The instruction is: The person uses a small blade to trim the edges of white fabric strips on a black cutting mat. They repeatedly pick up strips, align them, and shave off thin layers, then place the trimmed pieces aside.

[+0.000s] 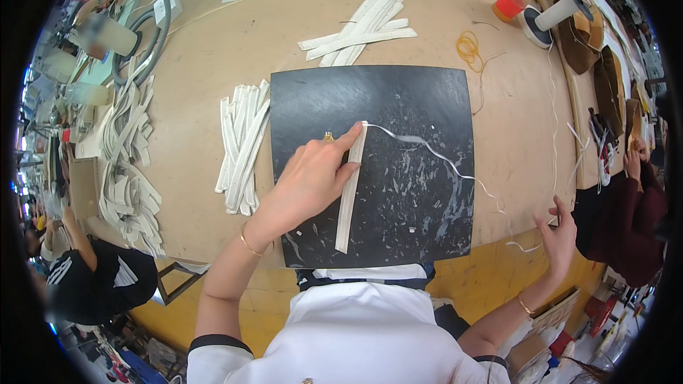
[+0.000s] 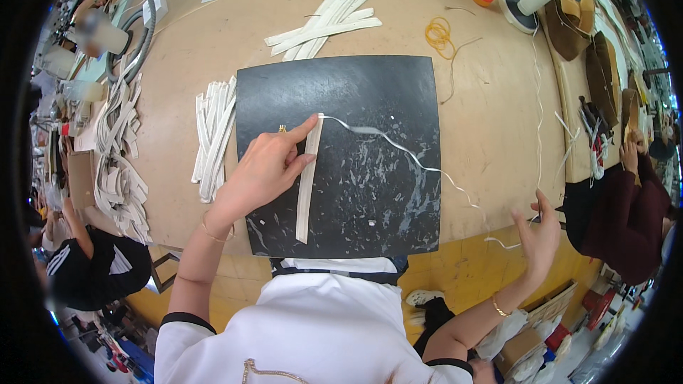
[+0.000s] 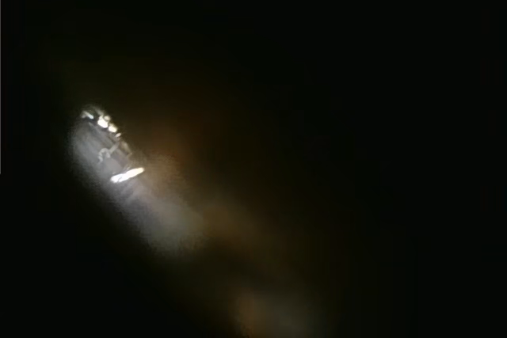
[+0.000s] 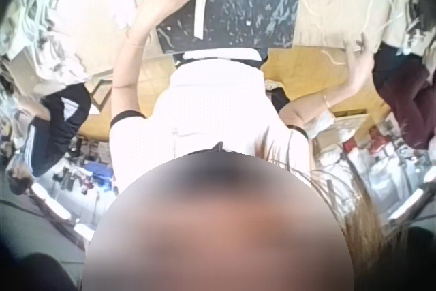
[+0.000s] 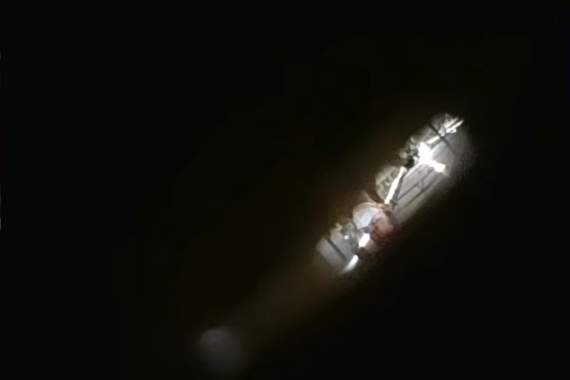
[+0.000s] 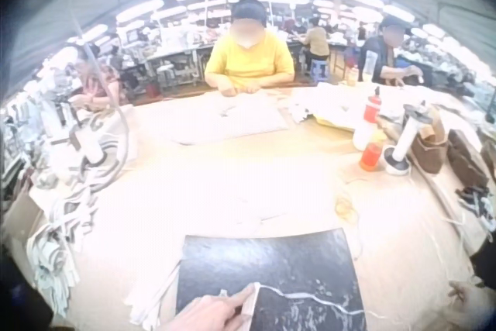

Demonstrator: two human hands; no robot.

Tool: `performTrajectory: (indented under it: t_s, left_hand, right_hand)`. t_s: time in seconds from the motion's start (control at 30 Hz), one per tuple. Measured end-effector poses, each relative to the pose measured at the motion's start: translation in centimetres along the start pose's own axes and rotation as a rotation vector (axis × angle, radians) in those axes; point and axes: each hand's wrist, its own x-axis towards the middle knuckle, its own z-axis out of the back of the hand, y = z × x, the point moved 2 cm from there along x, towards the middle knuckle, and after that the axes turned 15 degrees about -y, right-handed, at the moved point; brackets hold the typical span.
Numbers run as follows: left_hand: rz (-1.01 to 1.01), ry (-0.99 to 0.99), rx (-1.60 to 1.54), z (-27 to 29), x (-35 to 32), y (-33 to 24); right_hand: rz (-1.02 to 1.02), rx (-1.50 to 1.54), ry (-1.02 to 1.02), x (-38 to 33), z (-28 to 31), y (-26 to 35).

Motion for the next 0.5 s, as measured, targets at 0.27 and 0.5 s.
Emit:
performTrajectory:
  t_s: [0.27, 0.5]
  left_hand:
    - [-0.178, -0.351, 0.344, -1.5, -2.1, 1.4]
    - [-0.187, -0.594, 0.442, -4.3, -3.6, 1.2]
  right_hand:
    - [0.317, 0.525, -0.001, 1.0, -6.0, 19.5]
    - [0.486, 0.405, 0.253, -1.0, -12.0, 27.4]
